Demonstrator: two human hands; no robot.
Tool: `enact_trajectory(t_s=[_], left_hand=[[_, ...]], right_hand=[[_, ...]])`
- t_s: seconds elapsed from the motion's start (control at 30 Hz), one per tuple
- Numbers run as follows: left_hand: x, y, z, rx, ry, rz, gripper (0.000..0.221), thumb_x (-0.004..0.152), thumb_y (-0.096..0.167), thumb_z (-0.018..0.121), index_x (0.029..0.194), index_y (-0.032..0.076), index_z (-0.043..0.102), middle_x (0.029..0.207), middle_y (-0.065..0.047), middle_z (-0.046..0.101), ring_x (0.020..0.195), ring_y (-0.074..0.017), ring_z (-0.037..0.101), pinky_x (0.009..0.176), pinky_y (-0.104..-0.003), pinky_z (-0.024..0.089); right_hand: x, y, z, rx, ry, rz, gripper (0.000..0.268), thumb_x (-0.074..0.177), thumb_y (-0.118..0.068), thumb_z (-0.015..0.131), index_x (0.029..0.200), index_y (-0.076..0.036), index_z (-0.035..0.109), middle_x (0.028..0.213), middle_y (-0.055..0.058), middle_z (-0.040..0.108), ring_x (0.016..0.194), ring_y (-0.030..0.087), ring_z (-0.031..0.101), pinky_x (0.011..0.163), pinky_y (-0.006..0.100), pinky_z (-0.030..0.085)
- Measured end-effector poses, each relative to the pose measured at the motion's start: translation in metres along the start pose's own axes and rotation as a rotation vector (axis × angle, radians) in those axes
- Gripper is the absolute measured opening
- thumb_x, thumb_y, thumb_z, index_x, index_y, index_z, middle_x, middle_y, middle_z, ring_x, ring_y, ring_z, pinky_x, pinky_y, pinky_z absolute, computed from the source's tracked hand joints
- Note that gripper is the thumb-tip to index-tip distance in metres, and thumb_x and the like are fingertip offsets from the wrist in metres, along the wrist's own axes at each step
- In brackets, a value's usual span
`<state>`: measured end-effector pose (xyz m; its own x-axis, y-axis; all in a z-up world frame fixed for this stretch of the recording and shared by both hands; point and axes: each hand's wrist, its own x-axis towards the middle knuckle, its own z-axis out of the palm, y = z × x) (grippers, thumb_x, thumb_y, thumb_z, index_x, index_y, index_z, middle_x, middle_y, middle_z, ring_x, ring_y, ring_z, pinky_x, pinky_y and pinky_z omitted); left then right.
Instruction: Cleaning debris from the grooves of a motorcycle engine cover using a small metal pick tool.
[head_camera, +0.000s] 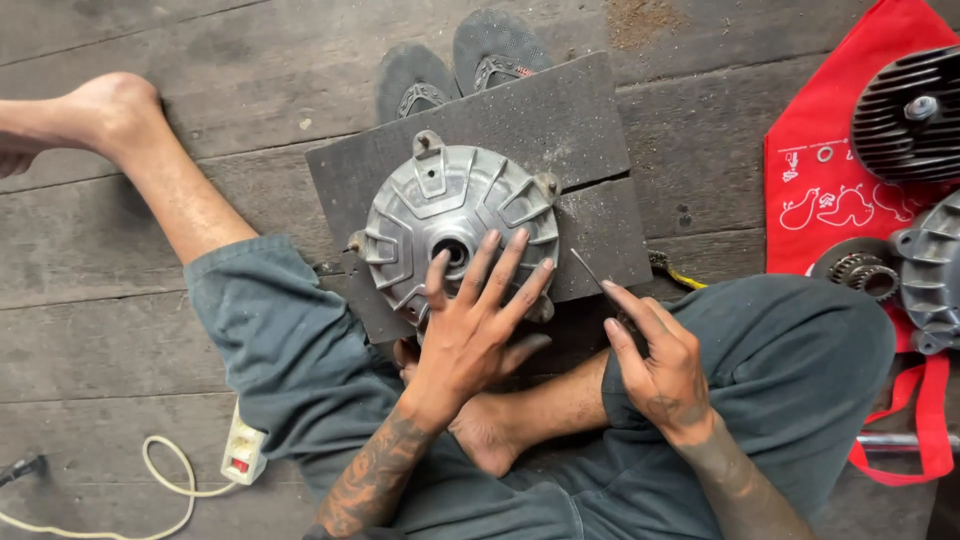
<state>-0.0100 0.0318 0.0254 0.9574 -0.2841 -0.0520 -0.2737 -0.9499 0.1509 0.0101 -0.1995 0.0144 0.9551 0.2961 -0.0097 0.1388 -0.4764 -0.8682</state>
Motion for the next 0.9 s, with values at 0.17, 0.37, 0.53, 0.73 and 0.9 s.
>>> enact_trajectory(t_s=[0.17, 0.37, 0.53, 0.73, 0.9], left_hand=[[0.013, -0.004, -0.011, -0.02, 0.073, 0.009, 0.088, 0.082, 0.07, 0.07, 0.155, 0.029, 0.044, 0.164, -0.01, 0.04, 0.152, -0.0255, 0.035, 0.116, -0.065, 0.008], [0.029, -0.003, -0.027, -0.079, -0.086, 0.035, 0.101, 0.072, 0.061, 0.079, 0.158, 0.025, 0.041, 0.169, -0.018, 0.026, 0.157, -0.0369, 0.02, 0.123, -0.066, 0.004], [0.034, -0.003, -0.017, -0.131, -0.112, 0.038, 0.1, 0.077, 0.059, 0.075, 0.161, 0.022, 0.036, 0.168, -0.019, 0.025, 0.157, -0.0382, 0.019, 0.125, -0.063, 0.005], [0.035, -0.005, -0.014, -0.132, -0.107, 0.06, 0.099, 0.076, 0.057, 0.077, 0.161, 0.023, 0.038, 0.167, -0.021, 0.026, 0.156, -0.0405, 0.021, 0.126, -0.063, 0.01], [0.031, -0.005, -0.005, -0.077, -0.126, 0.081, 0.09, 0.088, 0.062, 0.062, 0.164, 0.024, 0.033, 0.168, -0.02, 0.023, 0.156, -0.0418, 0.016, 0.125, -0.064, 0.007]], right_hand=[[0.01, 0.0, -0.003, -0.031, -0.02, 0.014, 0.035, 0.099, -0.01, 0.062, 0.132, -0.004, 0.071, 0.083, 0.016, 0.069, 0.077, 0.033, 0.07, 0.069, 0.041, 0.055], [0.021, -0.017, -0.006, -0.071, -0.092, 0.085, 0.041, 0.095, -0.005, 0.061, 0.136, -0.005, 0.066, 0.084, 0.011, 0.066, 0.069, 0.025, 0.06, 0.064, 0.035, 0.05], [0.026, -0.019, 0.0, -0.121, -0.131, 0.106, 0.046, 0.09, 0.002, 0.063, 0.136, -0.003, 0.063, 0.081, 0.007, 0.064, 0.056, 0.018, 0.052, 0.055, 0.032, 0.045], [0.03, -0.02, 0.004, -0.164, -0.144, 0.09, 0.047, 0.09, 0.003, 0.064, 0.136, -0.003, 0.062, 0.082, 0.007, 0.061, 0.055, 0.018, 0.05, 0.055, 0.032, 0.045], [0.028, -0.025, 0.009, -0.251, -0.123, 0.049, 0.048, 0.087, 0.007, 0.066, 0.135, -0.002, 0.064, 0.082, 0.007, 0.062, 0.055, 0.019, 0.053, 0.055, 0.035, 0.047]])
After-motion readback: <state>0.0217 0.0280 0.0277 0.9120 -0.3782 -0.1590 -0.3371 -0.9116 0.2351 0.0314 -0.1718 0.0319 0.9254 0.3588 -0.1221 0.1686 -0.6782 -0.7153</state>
